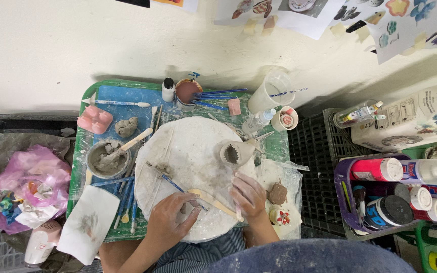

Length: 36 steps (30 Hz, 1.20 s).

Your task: The person shapes and refines a small clay sculpture by hand and with a wooden tool on a small rotating wheel. They use their fingers to smooth the surface and a tool to carve details into the clay.

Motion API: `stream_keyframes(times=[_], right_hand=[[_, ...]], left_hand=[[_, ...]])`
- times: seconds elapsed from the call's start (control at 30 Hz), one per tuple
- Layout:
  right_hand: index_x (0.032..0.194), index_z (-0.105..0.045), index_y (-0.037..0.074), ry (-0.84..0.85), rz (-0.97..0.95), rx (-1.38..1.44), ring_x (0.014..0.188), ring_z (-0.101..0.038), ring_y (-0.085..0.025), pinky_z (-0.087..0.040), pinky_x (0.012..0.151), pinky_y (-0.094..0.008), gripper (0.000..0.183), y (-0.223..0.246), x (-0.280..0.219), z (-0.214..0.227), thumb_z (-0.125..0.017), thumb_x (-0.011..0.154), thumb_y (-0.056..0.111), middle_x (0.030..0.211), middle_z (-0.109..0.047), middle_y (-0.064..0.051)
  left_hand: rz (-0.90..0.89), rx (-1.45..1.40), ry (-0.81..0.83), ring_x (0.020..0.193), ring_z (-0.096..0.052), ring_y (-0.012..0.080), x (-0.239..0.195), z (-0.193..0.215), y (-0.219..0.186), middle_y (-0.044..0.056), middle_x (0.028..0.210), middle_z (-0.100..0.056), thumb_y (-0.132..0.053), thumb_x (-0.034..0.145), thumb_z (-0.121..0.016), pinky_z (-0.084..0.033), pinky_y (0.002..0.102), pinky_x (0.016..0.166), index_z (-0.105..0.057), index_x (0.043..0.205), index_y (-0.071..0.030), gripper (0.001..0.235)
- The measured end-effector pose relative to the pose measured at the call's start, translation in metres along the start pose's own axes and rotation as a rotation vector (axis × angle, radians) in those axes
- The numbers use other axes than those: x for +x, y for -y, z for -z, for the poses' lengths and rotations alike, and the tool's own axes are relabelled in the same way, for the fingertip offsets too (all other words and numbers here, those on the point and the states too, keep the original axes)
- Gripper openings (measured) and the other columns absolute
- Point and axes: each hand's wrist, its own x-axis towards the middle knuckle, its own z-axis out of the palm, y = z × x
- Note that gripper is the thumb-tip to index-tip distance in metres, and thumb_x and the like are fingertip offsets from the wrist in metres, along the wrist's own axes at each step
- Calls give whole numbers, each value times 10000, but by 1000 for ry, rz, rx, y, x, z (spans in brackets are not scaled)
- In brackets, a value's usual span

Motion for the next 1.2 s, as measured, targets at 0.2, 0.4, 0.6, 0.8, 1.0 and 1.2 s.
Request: stream_keyframes(times=[0.2, 0.4, 0.6, 0.8, 1.0, 1.2], right_hand=[[1116, -544, 110, -138, -333, 579, 1066, -729, -248, -678, 877, -363, 268, 47, -4, -5, -718, 934, 20, 1137, -685, -122], [1083, -558, 32, -60, -532, 917, 993, -714, -255, -596, 849, -346, 231, 83, -9, 16, -625, 926, -123, 1114, -694, -193], [1095, -545, 19, -141, -780, 1086, 1059, -672, -249, -563, 960, -349, 171, 95, -25, 21, -574, 979, -103, 1099, -645, -172], [1119, -581, 6, -137, -1324, 1138, 931, -695, -183, -590, 834, -320, 215, 102, -21, 18, -618, 932, -94, 1031, -675, -145], [1136, -590, 0, -214, -1446, 781, 921, -722, -204, -636, 787, -345, 205, 74, 0, 42, -566, 942, -60, 1072, -699, -145], [1133, -540, -13, -336, -1098, 772, 1114, -656, -187, -575, 930, -317, 184, 59, 4, 37, -578, 973, -96, 1185, -644, -145]], left_hand=[[-132, 84, -144, 959, -677, 353, 3, 3, -10, 150, 1101, -706, -162, 769, -792, -545, 420, 808, -653, 1181, -40, 451], [-288, 10, -56, 952, -711, 274, -1, 1, -9, 37, 1020, -756, -133, 794, -803, -556, 396, 845, -750, 1058, -123, 270], [-328, 118, -91, 918, -703, 256, -12, -2, -12, 19, 923, -744, -159, 746, -829, -542, 389, 802, -764, 976, -132, 241], [-517, 333, -138, 981, -713, 221, -21, 9, -6, 23, 975, -739, -167, 760, -803, -535, 386, 804, -751, 986, -110, 238], [-348, 482, -346, 963, -691, 189, -6, 50, 15, -19, 1022, -751, -196, 840, -812, -476, 368, 822, -763, 1000, -183, 167], [-173, 794, -294, 1250, -550, 269, 31, 47, 6, -7, 1308, -693, -282, 803, -775, -335, 537, 1015, -787, 951, -179, 181]])
